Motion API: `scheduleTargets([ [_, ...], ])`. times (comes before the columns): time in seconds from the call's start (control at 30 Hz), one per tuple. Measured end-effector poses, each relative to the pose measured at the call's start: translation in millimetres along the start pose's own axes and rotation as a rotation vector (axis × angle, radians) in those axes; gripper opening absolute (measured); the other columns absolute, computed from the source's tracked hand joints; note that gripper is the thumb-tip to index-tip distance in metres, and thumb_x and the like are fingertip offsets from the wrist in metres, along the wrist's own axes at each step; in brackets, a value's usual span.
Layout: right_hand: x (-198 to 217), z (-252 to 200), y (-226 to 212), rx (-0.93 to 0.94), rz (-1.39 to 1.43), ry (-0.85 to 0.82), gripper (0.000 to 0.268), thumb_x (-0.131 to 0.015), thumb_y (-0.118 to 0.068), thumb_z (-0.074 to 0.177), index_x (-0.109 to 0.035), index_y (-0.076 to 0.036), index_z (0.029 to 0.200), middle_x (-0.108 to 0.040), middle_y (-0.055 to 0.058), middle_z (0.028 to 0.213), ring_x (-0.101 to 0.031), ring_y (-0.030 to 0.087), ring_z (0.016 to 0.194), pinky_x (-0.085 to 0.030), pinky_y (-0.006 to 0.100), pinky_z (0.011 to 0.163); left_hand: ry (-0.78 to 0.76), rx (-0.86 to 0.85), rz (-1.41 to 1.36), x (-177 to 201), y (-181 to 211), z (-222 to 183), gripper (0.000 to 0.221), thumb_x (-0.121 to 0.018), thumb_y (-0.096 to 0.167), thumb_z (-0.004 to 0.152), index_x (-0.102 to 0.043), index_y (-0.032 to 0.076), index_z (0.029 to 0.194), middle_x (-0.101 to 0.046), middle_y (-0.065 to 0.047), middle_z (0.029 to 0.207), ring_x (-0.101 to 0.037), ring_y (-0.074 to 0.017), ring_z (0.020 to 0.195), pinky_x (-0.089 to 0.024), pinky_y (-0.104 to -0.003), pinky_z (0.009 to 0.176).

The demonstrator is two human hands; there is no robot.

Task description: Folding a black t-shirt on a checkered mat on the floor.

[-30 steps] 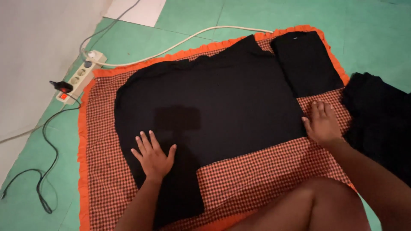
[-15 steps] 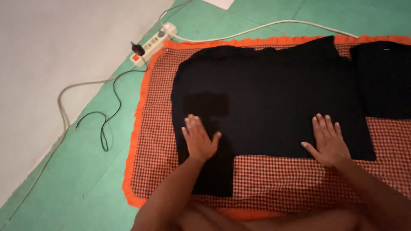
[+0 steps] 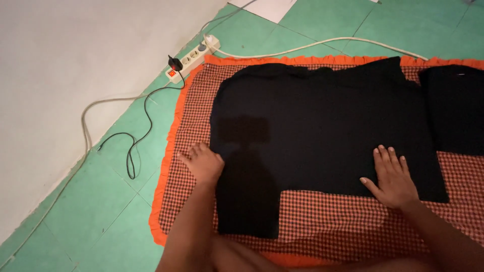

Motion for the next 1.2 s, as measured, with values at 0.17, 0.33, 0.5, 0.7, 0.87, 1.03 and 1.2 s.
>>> scheduleTargets([
  [0.17,-2.6,0.2,1.9,-0.006,-0.009,-0.003,0.097,-0.038,-0.064,0.091,-0.015,-0.002,0.162,-0.015,0.018,0.171,-0.009,0.035,0.159,-0.008,0.056,0.125,-0.278,0.074,-0.099,41.6,4.9,17.0,0.033,-0.069,0.033,0.075,-0.07,0.014,0.103,-0.075,-0.007,0.1,-0.072,-0.0321,0.091,-0.049,-0.049,0.085],
  [0.33,-2.8,0.5,1.9,0.001,-0.029,0.015,0.097,-0.039,-0.064,0.091,-0.019,-0.001,0.162,-0.019,0.02,0.17,-0.014,0.037,0.158,-0.012,0.057,0.125,-0.871,0.215,-0.218,34.2,-4.7,-13.1,0.047,-0.06,0.033,0.087,-0.069,0.007,0.126,-0.07,-0.012,0.129,-0.068,-0.0336,0.118,-0.056,-0.043,0.092],
  [0.5,2.2,-1.4,-0.8,0.012,-0.016,0.056,0.095,-0.039,-0.062,0.091,-0.02,-0.001,0.162,-0.021,0.02,0.17,-0.015,0.037,0.158,-0.012,0.058,0.125,-0.829,0.204,-0.313,28.1,-8.2,-11.5,0.05,-0.055,0.033,0.086,-0.072,0.007,0.126,-0.068,-0.015,0.133,-0.065,-0.0366,0.123,-0.053,-0.047,0.101],
  [0.7,-11.5,1.3,8.9,-0.046,-0.106,-0.007,0.097,-0.039,-0.065,0.09,-0.017,-0.005,0.163,-0.017,0.016,0.171,-0.013,0.032,0.159,-0.01,0.053,0.126,-0.784,0.214,-0.269,31.8,-9.5,-2.4,0.045,-0.059,0.033,0.088,-0.073,0.007,0.121,-0.071,-0.014,0.126,-0.069,-0.0356,0.116,-0.058,-0.046,0.092],
  [0.87,-3.5,1.4,3.4,-0.026,-0.044,0.0,0.097,-0.04,-0.064,0.09,-0.017,-0.003,0.162,-0.017,0.017,0.171,-0.012,0.034,0.159,-0.009,0.055,0.126,-0.037,-0.187,-0.443,7.1,30.4,30.2,0.047,-0.066,0.027,0.078,-0.063,0.005,0.119,-0.066,-0.017,0.121,-0.063,-0.0384,0.111,-0.052,-0.053,0.091],
  [1.03,-1.3,-0.2,1.4,-0.01,-0.029,0.02,0.097,-0.039,-0.063,0.091,-0.015,-0.002,0.163,-0.015,0.017,0.171,-0.01,0.034,0.159,-0.008,0.055,0.125,-0.185,-0.468,-0.361,-19.9,71.7,17.9,0.077,-0.045,0.054,0.099,-0.026,0.014,0.161,-0.023,-0.009,0.169,-0.018,-0.0312,0.155,-0.018,-0.066,0.118],
  [1.2,7.2,-1.1,-4.7,0.021,-0.023,0.063,0.095,-0.042,-0.061,0.091,-0.019,-0.001,0.162,-0.02,0.019,0.17,-0.015,0.037,0.158,-0.012,0.057,0.125,-0.198,-0.266,-0.269,-20.2,44.2,33.8,0.084,-0.031,0.062,0.098,-0.014,0.013,0.164,-0.011,-0.001,0.173,0.0,-0.0304,0.158,-0.005,-0.069,0.119],
])
Point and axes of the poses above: each hand's wrist, its own z-axis towards the middle knuckle, its own x-axis out of the back of the hand, y = z × x, the point moved 9 cm from there along z, towards the middle knuckle
